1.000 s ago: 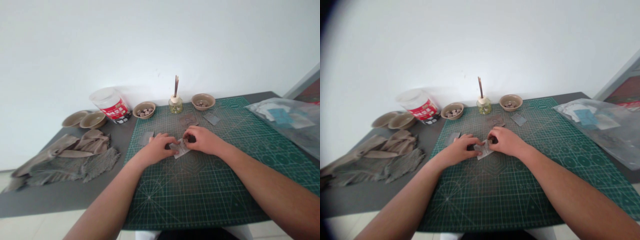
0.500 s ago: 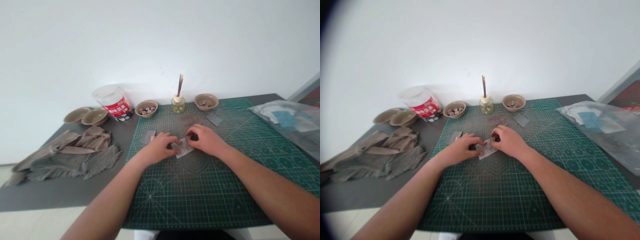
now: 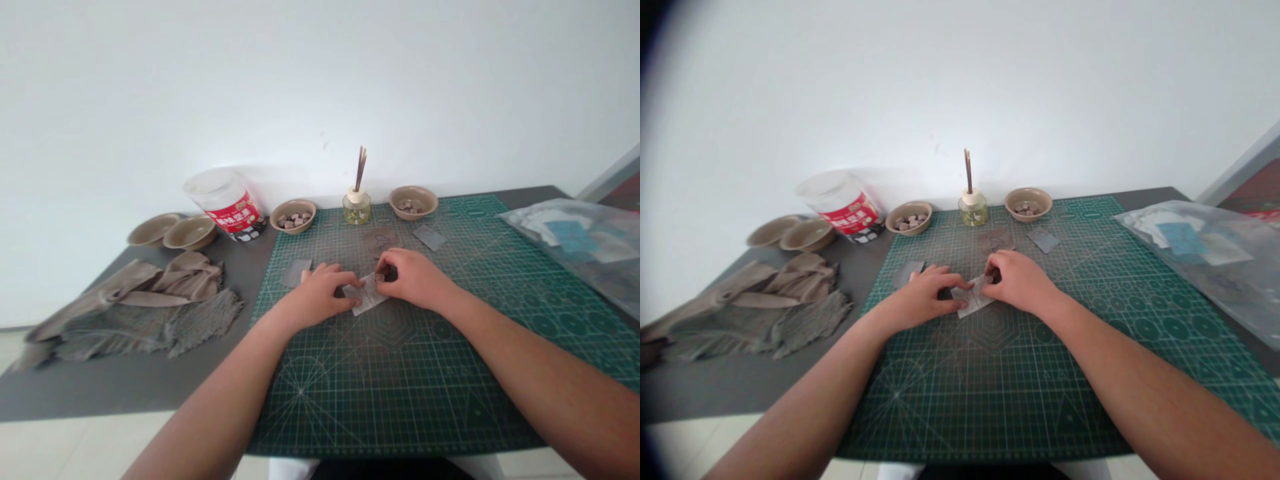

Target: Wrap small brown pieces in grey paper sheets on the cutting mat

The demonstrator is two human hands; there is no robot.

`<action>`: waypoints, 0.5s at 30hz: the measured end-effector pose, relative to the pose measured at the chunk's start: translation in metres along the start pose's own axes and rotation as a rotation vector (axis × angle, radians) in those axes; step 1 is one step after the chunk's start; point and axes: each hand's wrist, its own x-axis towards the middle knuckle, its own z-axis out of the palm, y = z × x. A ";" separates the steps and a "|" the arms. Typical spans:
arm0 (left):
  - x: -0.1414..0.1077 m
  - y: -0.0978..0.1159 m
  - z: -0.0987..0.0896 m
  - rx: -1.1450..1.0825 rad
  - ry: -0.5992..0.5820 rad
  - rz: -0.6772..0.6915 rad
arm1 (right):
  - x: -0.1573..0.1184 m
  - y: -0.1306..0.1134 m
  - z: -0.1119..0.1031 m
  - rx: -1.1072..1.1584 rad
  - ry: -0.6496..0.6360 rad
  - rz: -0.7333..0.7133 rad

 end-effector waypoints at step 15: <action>-0.002 0.001 -0.001 0.012 -0.004 -0.034 | -0.008 -0.010 -0.006 0.049 -0.158 -0.085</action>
